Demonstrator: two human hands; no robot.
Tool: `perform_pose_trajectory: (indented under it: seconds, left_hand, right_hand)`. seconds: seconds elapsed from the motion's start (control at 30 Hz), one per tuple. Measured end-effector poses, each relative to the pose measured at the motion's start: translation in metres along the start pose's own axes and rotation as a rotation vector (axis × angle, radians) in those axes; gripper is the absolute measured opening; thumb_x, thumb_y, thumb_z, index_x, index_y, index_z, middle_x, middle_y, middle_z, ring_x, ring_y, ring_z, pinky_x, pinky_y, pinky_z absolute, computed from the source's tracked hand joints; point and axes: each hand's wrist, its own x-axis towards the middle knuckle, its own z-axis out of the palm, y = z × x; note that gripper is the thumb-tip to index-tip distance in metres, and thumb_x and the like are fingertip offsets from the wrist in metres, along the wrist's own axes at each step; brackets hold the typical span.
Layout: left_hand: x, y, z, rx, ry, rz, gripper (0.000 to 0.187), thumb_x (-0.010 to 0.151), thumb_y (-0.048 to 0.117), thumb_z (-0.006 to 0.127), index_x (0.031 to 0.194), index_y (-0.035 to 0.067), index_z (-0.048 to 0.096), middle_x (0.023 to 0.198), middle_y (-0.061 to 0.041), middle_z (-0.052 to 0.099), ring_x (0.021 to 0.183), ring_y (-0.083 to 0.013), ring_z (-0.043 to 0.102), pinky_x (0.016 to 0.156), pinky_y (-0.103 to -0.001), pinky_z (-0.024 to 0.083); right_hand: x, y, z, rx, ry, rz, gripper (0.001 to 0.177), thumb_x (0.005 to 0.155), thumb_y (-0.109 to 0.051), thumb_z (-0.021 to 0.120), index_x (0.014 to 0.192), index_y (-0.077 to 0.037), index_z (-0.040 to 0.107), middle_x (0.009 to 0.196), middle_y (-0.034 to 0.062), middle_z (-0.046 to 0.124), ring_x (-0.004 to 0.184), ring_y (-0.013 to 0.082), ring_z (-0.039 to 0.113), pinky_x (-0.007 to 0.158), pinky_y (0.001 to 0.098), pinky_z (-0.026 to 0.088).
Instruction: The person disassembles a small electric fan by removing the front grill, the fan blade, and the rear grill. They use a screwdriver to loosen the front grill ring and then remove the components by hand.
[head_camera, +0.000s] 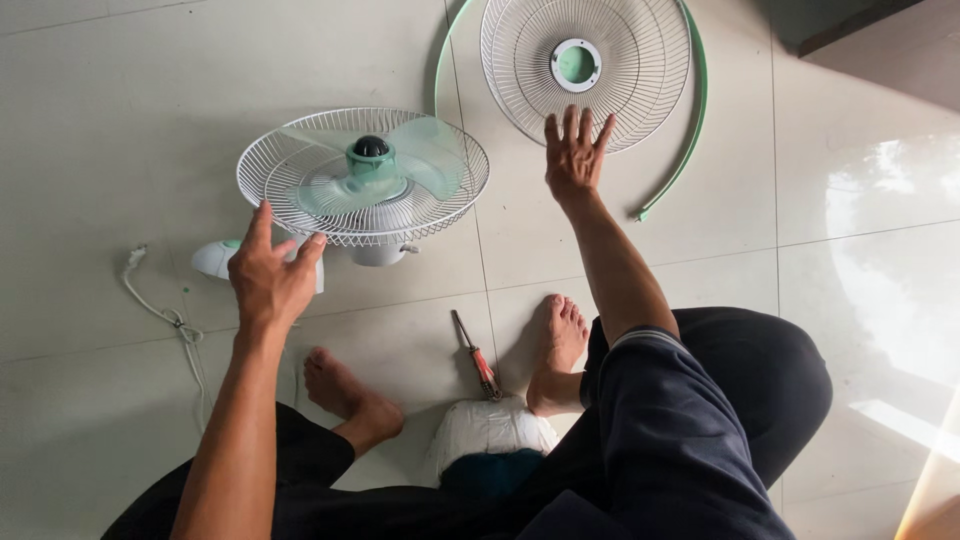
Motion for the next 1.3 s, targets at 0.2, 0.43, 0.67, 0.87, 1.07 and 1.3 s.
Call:
perform_pose_trajectory:
  seconds: [0.2, 0.43, 0.67, 0.87, 1.07, 1.3]
  left_hand:
    - [0.009, -0.002, 0.010, -0.244, 0.227, 0.076, 0.065, 0.091, 0.031, 0.075, 0.134, -0.004, 0.041, 0.134, -0.022, 0.048, 0.110, -0.0301, 0.065, 0.087, -0.036, 0.054]
    - [0.024, 0.019, 0.009, -0.629, 0.023, -0.474, 0.073, 0.072, 0.010, 0.067, 0.129, 0.006, 0.022, 0.119, -0.020, 0.048, 0.094, -0.0307, 0.061, 0.067, -0.046, 0.059]
    - [0.018, 0.003, 0.016, -0.924, -0.066, -0.375, 0.050, 0.073, 0.000, 0.052, 0.122, 0.003, 0.044, 0.103, -0.015, 0.059, 0.079, -0.0247, 0.066, 0.066, -0.043, 0.062]
    - [-0.009, -0.034, 0.016, -0.932, -0.027, -0.386, 0.056, 0.067, -0.011, 0.045, 0.120, 0.005, 0.049, 0.109, -0.011, 0.058, 0.083, -0.0251, 0.065, 0.068, -0.037, 0.061]
    - [-0.064, -0.078, 0.047, -1.230, 0.106, -0.441, 0.080, 0.062, -0.019, 0.039, 0.132, 0.020, 0.036, 0.132, -0.006, 0.042, 0.099, -0.0332, 0.060, 0.070, -0.042, 0.058]
    - [-0.095, -0.143, 0.101, -1.190, 0.084, -0.415, 0.083, 0.066, -0.020, 0.045, 0.137, 0.023, 0.039, 0.138, -0.007, 0.045, 0.107, -0.0291, 0.057, 0.073, -0.041, 0.053]
  right_hand:
    - [-0.012, -0.065, -0.019, 0.497, -0.196, 0.107, 0.057, 0.084, -0.004, 0.045, 0.141, -0.012, 0.042, 0.148, 0.0181, 0.040, 0.128, 0.0327, 0.045, 0.102, 0.0513, 0.041]
    - [-0.004, -0.092, -0.054, 2.075, -0.770, 1.004, 0.061, 0.090, -0.053, 0.035, 0.127, -0.004, 0.040, 0.114, 0.0250, 0.055, 0.095, 0.0388, 0.062, 0.080, 0.0534, 0.053]
    - [-0.037, -0.105, -0.066, 2.449, -0.690, 0.714, 0.049, 0.096, -0.029, 0.046, 0.131, 0.004, 0.035, 0.115, 0.0253, 0.051, 0.097, 0.0371, 0.061, 0.081, 0.0519, 0.056]
    - [-0.074, -0.118, -0.083, 2.405, -0.513, 0.868, 0.059, 0.083, 0.000, 0.041, 0.138, -0.003, 0.022, 0.113, 0.0242, 0.049, 0.094, 0.0379, 0.061, 0.075, 0.0546, 0.056]
    - [-0.090, -0.126, -0.102, 2.419, -0.475, 0.710, 0.073, 0.081, 0.004, 0.037, 0.149, -0.014, 0.016, 0.133, 0.0228, 0.044, 0.102, 0.0366, 0.060, 0.080, 0.0525, 0.054]
    - [-0.122, -0.128, -0.092, 2.300, -0.540, 0.791, 0.070, 0.085, 0.000, 0.032, 0.150, -0.020, 0.016, 0.142, 0.0220, 0.039, 0.110, 0.0353, 0.056, 0.086, 0.0513, 0.052]
